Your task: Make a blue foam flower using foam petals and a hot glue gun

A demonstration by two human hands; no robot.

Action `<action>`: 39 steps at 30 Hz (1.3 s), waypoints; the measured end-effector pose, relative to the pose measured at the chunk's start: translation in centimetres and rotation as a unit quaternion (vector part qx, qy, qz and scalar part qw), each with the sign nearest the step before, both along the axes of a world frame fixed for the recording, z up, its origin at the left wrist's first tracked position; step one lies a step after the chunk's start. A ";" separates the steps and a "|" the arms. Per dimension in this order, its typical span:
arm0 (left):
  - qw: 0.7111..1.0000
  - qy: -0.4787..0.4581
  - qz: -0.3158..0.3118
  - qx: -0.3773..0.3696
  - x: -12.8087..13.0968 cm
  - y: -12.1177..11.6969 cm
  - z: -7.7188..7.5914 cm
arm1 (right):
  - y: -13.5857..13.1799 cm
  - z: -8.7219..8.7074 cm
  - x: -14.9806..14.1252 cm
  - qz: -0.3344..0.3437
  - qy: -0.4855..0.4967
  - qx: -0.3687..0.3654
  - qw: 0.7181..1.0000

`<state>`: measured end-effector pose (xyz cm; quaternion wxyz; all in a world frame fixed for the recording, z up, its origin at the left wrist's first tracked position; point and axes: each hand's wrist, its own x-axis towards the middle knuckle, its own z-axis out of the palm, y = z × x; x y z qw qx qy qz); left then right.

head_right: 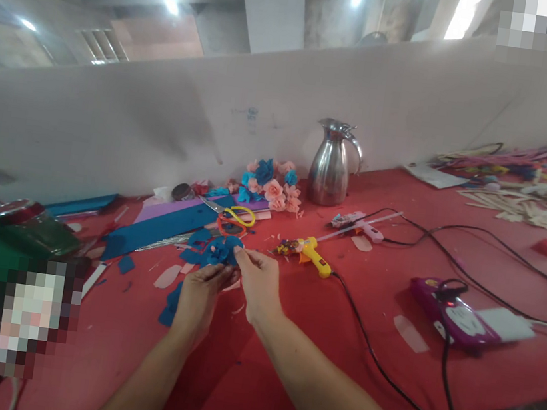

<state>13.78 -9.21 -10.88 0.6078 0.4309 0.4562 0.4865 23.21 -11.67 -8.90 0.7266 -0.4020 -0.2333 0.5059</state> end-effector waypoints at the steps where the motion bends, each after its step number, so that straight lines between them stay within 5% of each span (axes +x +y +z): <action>1: 1.000 0.002 -0.001 0.004 0.0 0.0 0.0 | 0.0 0.0 0.0 -0.001 -0.001 -0.001 1.000; 39: 0.995 0.040 0.024 0.083 -0.7 0.3 -0.7 | -0.4 -0.2 -0.5 0.053 -0.043 0.049 0.996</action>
